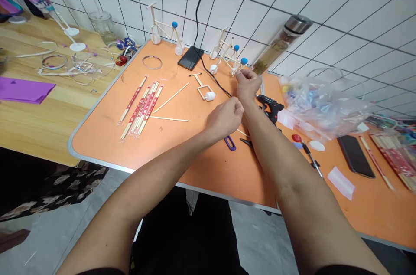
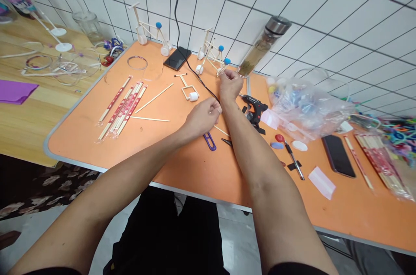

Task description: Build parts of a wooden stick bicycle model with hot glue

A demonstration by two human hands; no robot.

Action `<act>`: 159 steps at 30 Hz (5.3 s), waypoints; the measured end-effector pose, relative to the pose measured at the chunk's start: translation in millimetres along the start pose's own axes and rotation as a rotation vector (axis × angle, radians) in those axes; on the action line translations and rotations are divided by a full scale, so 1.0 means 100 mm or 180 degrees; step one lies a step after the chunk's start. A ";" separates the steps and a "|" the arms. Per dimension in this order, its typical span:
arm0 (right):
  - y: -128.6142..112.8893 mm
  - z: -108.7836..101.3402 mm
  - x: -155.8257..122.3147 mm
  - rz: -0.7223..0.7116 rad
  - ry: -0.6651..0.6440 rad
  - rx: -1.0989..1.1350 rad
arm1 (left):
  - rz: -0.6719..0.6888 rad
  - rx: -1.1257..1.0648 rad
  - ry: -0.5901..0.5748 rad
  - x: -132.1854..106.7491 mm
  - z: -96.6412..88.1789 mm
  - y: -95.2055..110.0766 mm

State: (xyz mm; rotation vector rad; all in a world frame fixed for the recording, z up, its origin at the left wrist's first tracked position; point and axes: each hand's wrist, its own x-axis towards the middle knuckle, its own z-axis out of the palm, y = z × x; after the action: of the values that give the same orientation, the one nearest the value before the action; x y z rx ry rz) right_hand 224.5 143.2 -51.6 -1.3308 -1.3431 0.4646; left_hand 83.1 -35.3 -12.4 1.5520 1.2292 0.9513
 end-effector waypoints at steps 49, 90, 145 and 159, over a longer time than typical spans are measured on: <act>-0.54 -2.77 -2.16 0.1367 -0.1528 0.0120 | -0.0108 -0.1099 0.0027 -0.01 -0.08 0.22; -1.07 -1.97 -1.67 -0.0132 -0.2026 -0.2147 | 0.0393 -0.1094 0.0014 -0.04 0.10 0.12; -0.87 -2.15 -1.79 0.0204 -0.1818 -0.1705 | 0.0547 -0.1245 -0.0444 -0.15 0.19 0.12; -0.92 -2.06 -1.76 -0.0071 -0.1869 -0.1787 | 0.0012 -0.1521 -0.0763 -0.16 0.19 0.14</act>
State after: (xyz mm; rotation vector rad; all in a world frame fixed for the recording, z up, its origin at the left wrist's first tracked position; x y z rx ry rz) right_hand 316.2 -120.4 13.4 -1.7044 -2.0796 0.5049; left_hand 101.2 -56.2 -4.9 1.2422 0.7611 0.9462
